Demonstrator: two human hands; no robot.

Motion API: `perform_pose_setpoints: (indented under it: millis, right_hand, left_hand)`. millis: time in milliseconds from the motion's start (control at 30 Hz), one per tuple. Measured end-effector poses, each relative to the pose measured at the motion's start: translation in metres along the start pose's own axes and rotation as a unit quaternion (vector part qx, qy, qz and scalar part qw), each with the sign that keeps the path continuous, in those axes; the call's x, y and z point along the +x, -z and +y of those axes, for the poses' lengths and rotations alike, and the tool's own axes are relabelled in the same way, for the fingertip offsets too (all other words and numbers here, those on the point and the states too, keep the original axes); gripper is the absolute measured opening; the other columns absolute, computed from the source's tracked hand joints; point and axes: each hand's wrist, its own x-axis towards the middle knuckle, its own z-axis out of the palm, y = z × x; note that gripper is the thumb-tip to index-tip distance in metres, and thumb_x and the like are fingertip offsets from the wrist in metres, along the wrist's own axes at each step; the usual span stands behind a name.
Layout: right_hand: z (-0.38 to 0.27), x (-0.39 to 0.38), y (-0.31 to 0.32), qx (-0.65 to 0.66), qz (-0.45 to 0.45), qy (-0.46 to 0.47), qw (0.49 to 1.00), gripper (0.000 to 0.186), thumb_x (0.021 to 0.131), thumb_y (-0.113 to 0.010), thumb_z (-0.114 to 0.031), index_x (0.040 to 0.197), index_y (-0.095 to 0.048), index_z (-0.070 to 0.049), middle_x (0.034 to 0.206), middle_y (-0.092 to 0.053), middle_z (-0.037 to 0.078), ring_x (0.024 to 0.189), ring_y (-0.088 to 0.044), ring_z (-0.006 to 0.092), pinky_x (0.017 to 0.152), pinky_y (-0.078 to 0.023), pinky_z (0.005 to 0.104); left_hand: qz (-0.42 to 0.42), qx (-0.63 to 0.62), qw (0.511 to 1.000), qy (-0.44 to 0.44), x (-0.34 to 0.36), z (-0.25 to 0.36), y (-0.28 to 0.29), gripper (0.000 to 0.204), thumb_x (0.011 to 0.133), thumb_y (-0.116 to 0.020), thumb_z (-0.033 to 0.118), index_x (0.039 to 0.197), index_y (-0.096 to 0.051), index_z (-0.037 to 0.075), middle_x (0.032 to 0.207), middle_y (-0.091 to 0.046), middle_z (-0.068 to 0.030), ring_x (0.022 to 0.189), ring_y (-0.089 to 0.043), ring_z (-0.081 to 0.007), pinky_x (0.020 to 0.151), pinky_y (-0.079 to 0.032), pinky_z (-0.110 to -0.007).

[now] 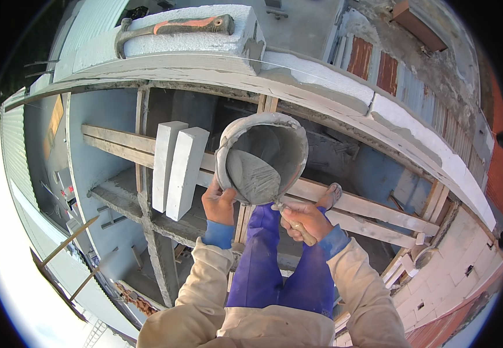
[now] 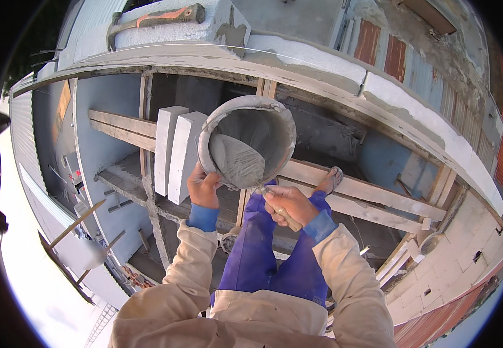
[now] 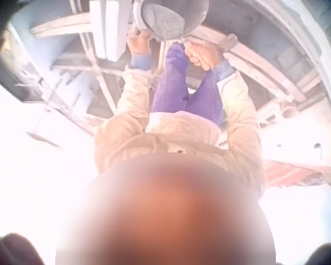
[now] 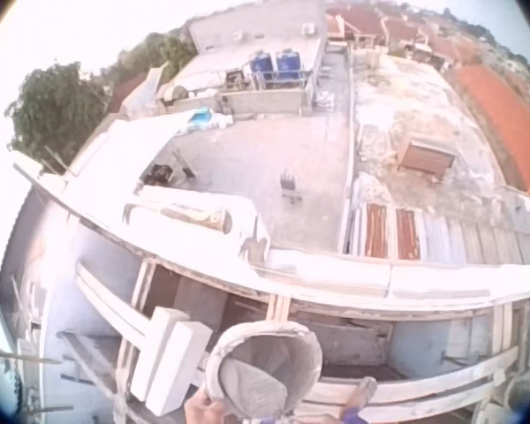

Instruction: The person picks up white roof tiles and places them onto a wooden scaffolding structure. They then use a trowel to scoop cement from a bucket and apply it to the tiles, tapping them into place with a hammer.

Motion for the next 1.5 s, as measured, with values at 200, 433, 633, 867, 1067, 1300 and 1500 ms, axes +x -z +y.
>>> perform_pose_setpoints:
  millis: [200, 433, 633, 867, 1067, 1300, 1500]
  right_hand:
    - [-0.010, 0.036, -0.026, 0.119, -0.040, 0.255, 0.959, 0.061, 0.103, -0.063, -0.036, 0.150, -0.044, -0.003, 0.099, -0.061, 0.007, 0.072, -0.059, 0.0146, 0.065, -0.049, 0.0290]
    - [-0.088, 0.190, -0.096, 0.069, 0.168, 0.452, 0.873, 0.063, 0.101, -0.069, -0.017, 0.156, -0.041, -0.004, 0.119, -0.065, 0.006, 0.094, -0.061, 0.0109, 0.085, -0.053, 0.0277]
    - [-0.028, 0.194, -0.114, 0.006, 0.236, 0.482, 0.844, 0.054, 0.101, -0.068, -0.013, 0.150, -0.048, 0.000, 0.123, -0.064, 0.007, 0.106, -0.062, 0.0114, 0.091, -0.051, 0.0251]
    - [-0.068, 0.215, -0.098, 0.177, 0.258, 0.429, 0.847, 0.059, 0.100, -0.068, -0.012, 0.153, -0.043, -0.001, 0.101, -0.061, -0.001, 0.081, -0.055, 0.0052, 0.070, -0.050, 0.0224]
    - [-0.086, 0.266, -0.148, 0.088, 0.394, 0.442, 0.801, 0.063, 0.097, -0.071, -0.009, 0.153, -0.043, 0.003, 0.092, -0.064, 0.000, 0.072, -0.055, 0.0061, 0.064, -0.049, 0.0248]
    - [-0.032, 0.162, -0.133, 0.130, 0.334, 0.325, 0.875, 0.048, 0.099, -0.067, -0.013, 0.140, -0.054, 0.006, 0.093, -0.063, 0.003, 0.079, -0.059, 0.0074, 0.065, -0.052, 0.0260]
    - [-0.115, 0.131, -0.125, 0.159, 0.220, 0.322, 0.907, 0.024, 0.099, -0.068, -0.014, 0.118, -0.058, -0.004, 0.092, -0.057, 0.000, 0.079, -0.058, 0.0100, 0.063, -0.052, 0.0271]
  left_hand:
    - [0.091, -0.196, 0.970, 0.110, 0.003, -0.006, 0.022, 0.053, 0.081, -0.052, -0.003, 0.133, -0.055, 0.005, 0.110, -0.067, -0.0112, 0.097, -0.071, -0.0305, 0.088, -0.061, -0.054]
    - [0.122, -0.120, 0.971, 0.168, -0.013, -0.049, 0.092, 0.042, 0.082, -0.054, -0.002, 0.122, -0.058, 0.009, 0.101, -0.064, -0.0063, 0.091, -0.069, -0.0259, 0.081, -0.063, -0.053]
    - [0.134, -0.117, 0.960, 0.216, -0.023, -0.088, 0.139, 0.040, 0.081, -0.054, -0.002, 0.118, -0.060, 0.012, 0.094, -0.060, -0.0038, 0.081, -0.066, -0.0226, 0.062, -0.063, -0.043]
    - [0.144, -0.086, 0.954, 0.249, -0.027, -0.104, 0.155, 0.047, 0.081, -0.053, -0.002, 0.125, -0.059, 0.012, 0.099, -0.062, -0.0058, 0.083, -0.067, -0.0249, 0.064, -0.063, -0.046]
    - [0.111, -0.104, 0.961, 0.231, -0.022, -0.102, 0.154, 0.048, 0.080, -0.053, -0.003, 0.126, -0.059, 0.012, 0.102, -0.064, -0.0042, 0.082, -0.067, -0.0232, 0.062, -0.061, -0.040]
    - [0.082, -0.119, 0.963, 0.229, -0.008, -0.090, 0.139, 0.048, 0.079, -0.054, -0.002, 0.125, -0.059, 0.011, 0.102, -0.065, -0.0048, 0.085, -0.068, -0.0224, 0.064, -0.061, -0.041]
    - [0.089, -0.111, 0.967, 0.214, -0.005, -0.093, 0.138, 0.045, 0.081, -0.056, -0.001, 0.125, -0.059, 0.011, 0.096, -0.064, -0.0030, 0.074, -0.065, -0.0177, 0.054, -0.060, -0.035]
